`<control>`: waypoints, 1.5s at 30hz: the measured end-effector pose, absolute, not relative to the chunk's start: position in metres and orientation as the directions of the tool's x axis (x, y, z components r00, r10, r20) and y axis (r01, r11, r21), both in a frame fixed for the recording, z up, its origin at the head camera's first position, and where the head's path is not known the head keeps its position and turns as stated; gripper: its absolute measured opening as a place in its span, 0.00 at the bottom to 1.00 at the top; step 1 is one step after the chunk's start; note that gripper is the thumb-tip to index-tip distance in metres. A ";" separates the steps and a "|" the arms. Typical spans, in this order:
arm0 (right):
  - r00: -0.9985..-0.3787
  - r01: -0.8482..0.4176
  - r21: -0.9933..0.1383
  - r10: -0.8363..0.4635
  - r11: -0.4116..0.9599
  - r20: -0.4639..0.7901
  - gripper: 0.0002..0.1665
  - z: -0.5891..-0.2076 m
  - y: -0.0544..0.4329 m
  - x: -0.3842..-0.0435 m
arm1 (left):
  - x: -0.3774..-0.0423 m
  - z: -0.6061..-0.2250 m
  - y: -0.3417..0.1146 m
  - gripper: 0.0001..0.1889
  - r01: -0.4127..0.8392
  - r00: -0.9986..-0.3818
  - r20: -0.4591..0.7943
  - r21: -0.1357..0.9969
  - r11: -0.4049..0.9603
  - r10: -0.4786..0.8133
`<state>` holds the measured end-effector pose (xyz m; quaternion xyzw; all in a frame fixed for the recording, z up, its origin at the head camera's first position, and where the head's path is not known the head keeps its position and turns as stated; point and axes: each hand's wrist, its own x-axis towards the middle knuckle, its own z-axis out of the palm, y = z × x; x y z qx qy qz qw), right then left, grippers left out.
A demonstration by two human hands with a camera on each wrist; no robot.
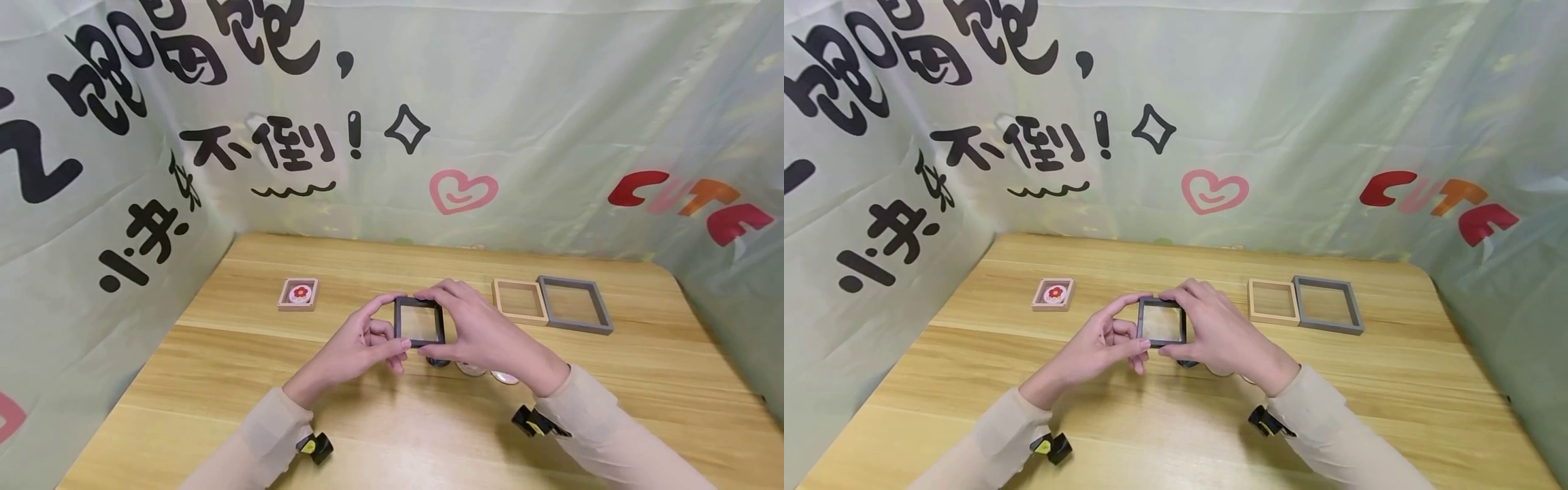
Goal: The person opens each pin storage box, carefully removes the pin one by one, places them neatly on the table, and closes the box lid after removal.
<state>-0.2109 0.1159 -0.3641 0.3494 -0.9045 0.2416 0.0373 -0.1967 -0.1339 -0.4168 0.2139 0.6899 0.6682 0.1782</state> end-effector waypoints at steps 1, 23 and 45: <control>-0.750 -0.655 -0.404 -0.616 0.639 0.242 0.46 -0.364 0.116 -0.212 | -0.197 -0.417 -0.133 0.42 0.053 -0.848 0.033 0.998 0.023 0.530; -0.747 -0.663 -0.332 -0.618 0.671 0.243 0.44 -0.375 0.121 -0.231 | -0.212 -0.421 -0.127 0.43 0.173 -0.880 0.040 0.955 0.241 0.473; -0.841 -0.529 -0.389 -0.527 0.754 0.122 0.46 -0.391 0.138 -0.263 | -0.210 -0.423 -0.136 0.40 0.207 -0.890 0.048 0.929 0.306 0.454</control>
